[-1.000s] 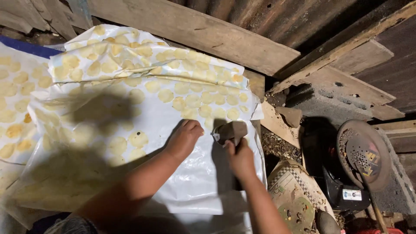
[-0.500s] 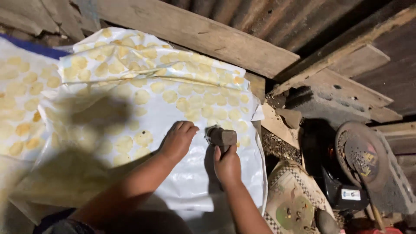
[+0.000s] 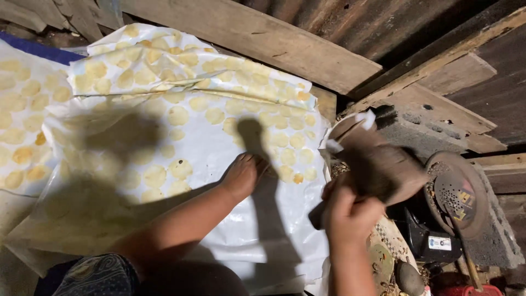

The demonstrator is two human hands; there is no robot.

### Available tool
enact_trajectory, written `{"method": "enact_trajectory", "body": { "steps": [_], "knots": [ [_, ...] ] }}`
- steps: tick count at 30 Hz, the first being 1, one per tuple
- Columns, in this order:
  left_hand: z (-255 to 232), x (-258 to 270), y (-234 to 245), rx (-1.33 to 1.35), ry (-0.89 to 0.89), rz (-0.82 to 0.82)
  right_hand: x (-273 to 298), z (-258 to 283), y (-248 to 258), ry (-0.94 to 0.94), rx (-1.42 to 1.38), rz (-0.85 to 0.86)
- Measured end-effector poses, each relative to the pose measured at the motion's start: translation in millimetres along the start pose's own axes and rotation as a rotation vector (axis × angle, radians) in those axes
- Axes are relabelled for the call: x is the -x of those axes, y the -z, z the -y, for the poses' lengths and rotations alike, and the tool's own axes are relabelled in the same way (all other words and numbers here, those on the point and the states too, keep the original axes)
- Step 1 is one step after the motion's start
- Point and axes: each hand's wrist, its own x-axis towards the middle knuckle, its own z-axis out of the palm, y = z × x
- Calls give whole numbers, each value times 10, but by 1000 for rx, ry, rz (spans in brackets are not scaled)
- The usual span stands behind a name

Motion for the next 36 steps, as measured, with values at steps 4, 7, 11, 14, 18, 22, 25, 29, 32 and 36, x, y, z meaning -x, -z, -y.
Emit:
{"method": "enact_trajectory", "body": {
  "steps": [4,7,11,14,18,22,25,29,32,36],
  "knots": [
    [14,-135,720,-219,-15,-29,777,-1638,-746,-410,294,179],
    [148,-193,978,-242,-24,-157,595,-1133,-956,-332,572,464],
    [138,-28,1017,-169,-41,-197,239,-1037,-719,-502,492,638],
    [124,-146,1187,-95,-28,-203,37,-568,-646,-413,515,532],
    [143,23,1188,-65,17,-185,439,-971,-899,-472,534,488],
    [107,-47,1106,-26,45,-196,182,-1045,-942,-427,548,550],
    [101,-142,922,21,36,-194,-174,-418,-691,-439,482,572],
    [-87,-398,1200,43,249,74,-380,22,-443,-199,390,255],
    [-313,-527,1559,110,263,128,-203,-191,-568,-16,233,30],
    [-23,-107,1217,-49,246,-149,295,-817,-1321,-397,493,559]
  ]
}}
